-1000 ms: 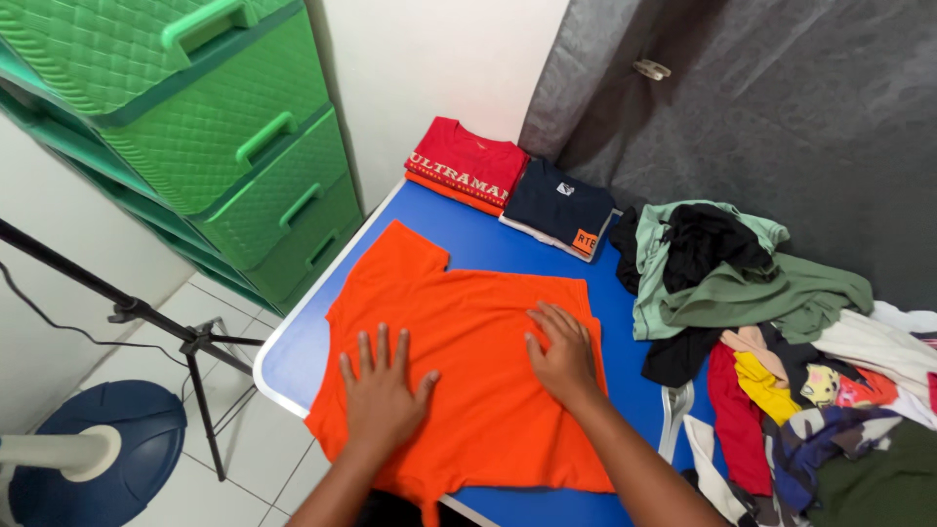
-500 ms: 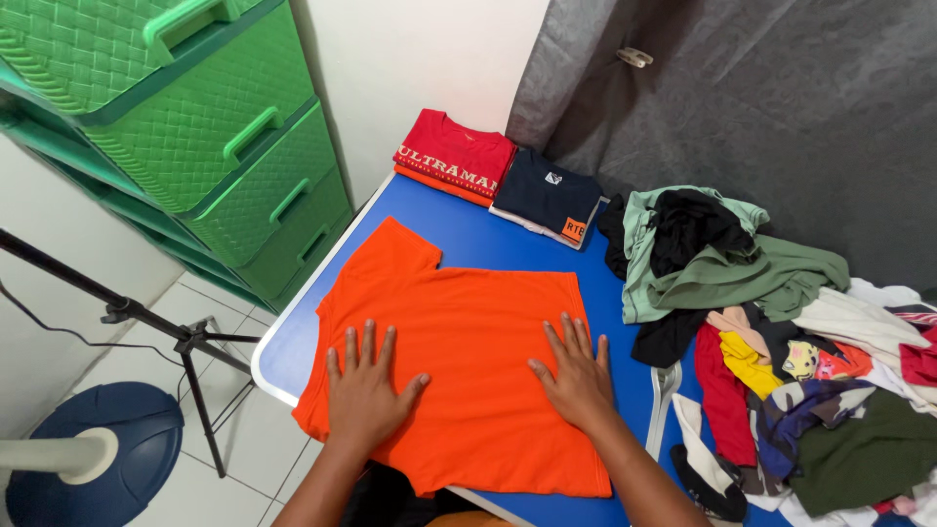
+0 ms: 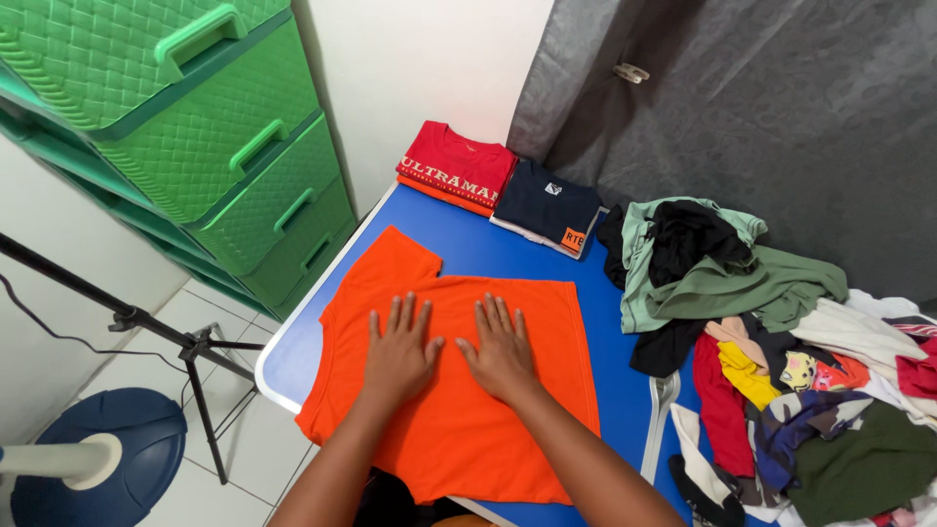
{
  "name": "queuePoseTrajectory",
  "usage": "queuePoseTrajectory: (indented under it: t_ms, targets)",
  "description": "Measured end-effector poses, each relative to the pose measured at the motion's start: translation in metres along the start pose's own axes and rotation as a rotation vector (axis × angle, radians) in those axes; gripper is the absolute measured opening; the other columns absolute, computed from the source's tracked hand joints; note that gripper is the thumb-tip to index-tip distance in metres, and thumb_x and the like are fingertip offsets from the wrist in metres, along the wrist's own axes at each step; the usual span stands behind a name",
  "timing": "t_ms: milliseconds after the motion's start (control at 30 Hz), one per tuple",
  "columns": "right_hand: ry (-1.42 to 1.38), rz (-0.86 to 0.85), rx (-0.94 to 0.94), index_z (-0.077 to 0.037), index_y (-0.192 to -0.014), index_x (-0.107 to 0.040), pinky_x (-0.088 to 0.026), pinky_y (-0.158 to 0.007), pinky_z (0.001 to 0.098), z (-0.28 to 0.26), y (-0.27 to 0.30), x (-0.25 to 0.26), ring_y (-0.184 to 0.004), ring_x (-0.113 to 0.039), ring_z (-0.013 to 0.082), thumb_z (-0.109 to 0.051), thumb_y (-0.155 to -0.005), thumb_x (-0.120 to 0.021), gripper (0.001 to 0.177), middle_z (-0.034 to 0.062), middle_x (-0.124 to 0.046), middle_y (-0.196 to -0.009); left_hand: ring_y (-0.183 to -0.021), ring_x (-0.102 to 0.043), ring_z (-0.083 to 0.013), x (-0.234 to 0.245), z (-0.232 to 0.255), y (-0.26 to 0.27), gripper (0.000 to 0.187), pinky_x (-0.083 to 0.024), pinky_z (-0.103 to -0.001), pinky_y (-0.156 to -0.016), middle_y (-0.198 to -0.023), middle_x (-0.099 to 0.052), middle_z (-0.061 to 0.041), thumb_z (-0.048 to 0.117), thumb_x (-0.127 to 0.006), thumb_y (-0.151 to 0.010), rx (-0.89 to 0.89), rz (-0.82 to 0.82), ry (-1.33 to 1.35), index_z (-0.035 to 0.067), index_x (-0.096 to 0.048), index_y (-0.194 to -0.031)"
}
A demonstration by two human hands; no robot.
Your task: The person folds an orange t-shirt and a black t-shirt by hand on a blue table, smoothing the fabric and folding the sides inward.
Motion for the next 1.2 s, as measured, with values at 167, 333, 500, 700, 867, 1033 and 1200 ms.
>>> queuePoseTrajectory:
  t_ms: [167, 333, 500, 700, 867, 1033, 1200]
  targets:
    - [0.061, 0.038, -0.117, -0.006, -0.16, -0.022, -0.003, -0.125, 0.0514, 0.052, -0.012, 0.004, -0.157, -0.01, 0.0271, -0.059, -0.102, -0.038, 0.08, 0.0115, -0.016, -0.17, -0.155, -0.015, -0.0296, 0.017, -0.029, -0.021, 0.071, -0.004, -0.058, -0.122, -0.167, -0.023, -0.007, 0.057, -0.04, -0.099, 0.074, -0.016, 0.011, 0.017, -0.032, -0.158]
    - [0.082, 0.06, -0.17, -0.009, -0.161, -0.019, -0.001, -0.124, 0.0484, 0.107, -0.013, 0.007, -0.157, -0.005, 0.0257, -0.061, -0.101, -0.035, 0.081, 0.0102, -0.012, -0.17, -0.154, -0.013, -0.0306, 0.025, -0.033, -0.016, 0.072, -0.005, -0.056, -0.122, -0.167, -0.021, -0.007, 0.059, -0.039, -0.099, 0.082, -0.046, -0.03, 0.019, -0.031, -0.158]
    - [0.114, 0.054, -0.174, -0.011, -0.161, -0.019, 0.0, -0.124, 0.0479, 0.111, -0.011, 0.002, -0.157, -0.004, 0.0251, -0.061, -0.101, -0.035, 0.08, 0.0095, -0.011, -0.171, -0.155, -0.016, -0.0318, 0.032, -0.034, -0.014, 0.064, -0.007, -0.056, -0.123, -0.166, -0.024, -0.01, 0.056, -0.042, -0.099, 0.099, -0.016, 0.003, 0.024, -0.04, -0.154]
    - [0.051, 0.12, -0.114, -0.013, -0.157, -0.034, -0.005, -0.125, 0.0503, 0.106, -0.008, 0.01, -0.156, -0.013, 0.0266, -0.055, -0.102, -0.041, 0.07, 0.0068, -0.024, -0.167, -0.154, -0.019, -0.0327, 0.037, -0.031, -0.013, 0.06, -0.009, -0.055, -0.123, -0.165, -0.027, -0.012, 0.053, -0.045, -0.099, 0.114, 0.007, 0.027, 0.025, -0.044, -0.152]
    - [-0.014, 0.224, -0.085, -0.013, -0.152, -0.045, -0.009, -0.124, 0.0508, 0.103, -0.005, 0.016, -0.154, -0.021, 0.0279, -0.049, -0.1, -0.048, 0.063, 0.0081, -0.033, -0.164, -0.153, -0.019, -0.033, 0.039, -0.031, -0.013, 0.06, -0.009, -0.055, -0.123, -0.165, -0.027, -0.012, 0.052, -0.046, -0.099, 0.112, 0.004, 0.04, 0.023, -0.046, -0.151]
    - [-0.027, 0.25, -0.101, -0.013, -0.152, -0.046, -0.009, -0.125, 0.0505, 0.107, -0.009, 0.016, -0.154, -0.023, 0.0262, -0.048, -0.1, -0.05, 0.063, 0.0074, -0.034, -0.165, -0.153, -0.02, -0.033, 0.04, -0.033, -0.016, 0.059, -0.009, -0.055, -0.122, -0.164, -0.028, -0.013, 0.049, -0.051, -0.098, 0.091, 0.034, 0.079, 0.022, -0.049, -0.15]
    - [-0.016, 0.248, -0.093, -0.014, -0.153, -0.047, -0.01, -0.125, 0.0499, 0.107, -0.006, 0.011, -0.155, -0.023, 0.0267, -0.048, -0.1, -0.051, 0.062, 0.0087, -0.035, -0.164, -0.155, -0.019, -0.0299, 0.028, -0.053, -0.018, 0.051, -0.006, -0.053, -0.125, -0.166, -0.03, -0.01, 0.042, -0.055, -0.097, 0.091, 0.024, 0.302, 0.021, -0.059, -0.144]
Point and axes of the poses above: each hand's wrist, its own y-axis away from the middle knuckle, its own x-axis out of the back of the hand, z = x × y, the point moved 8 cm from there along -y, towards the middle knuckle
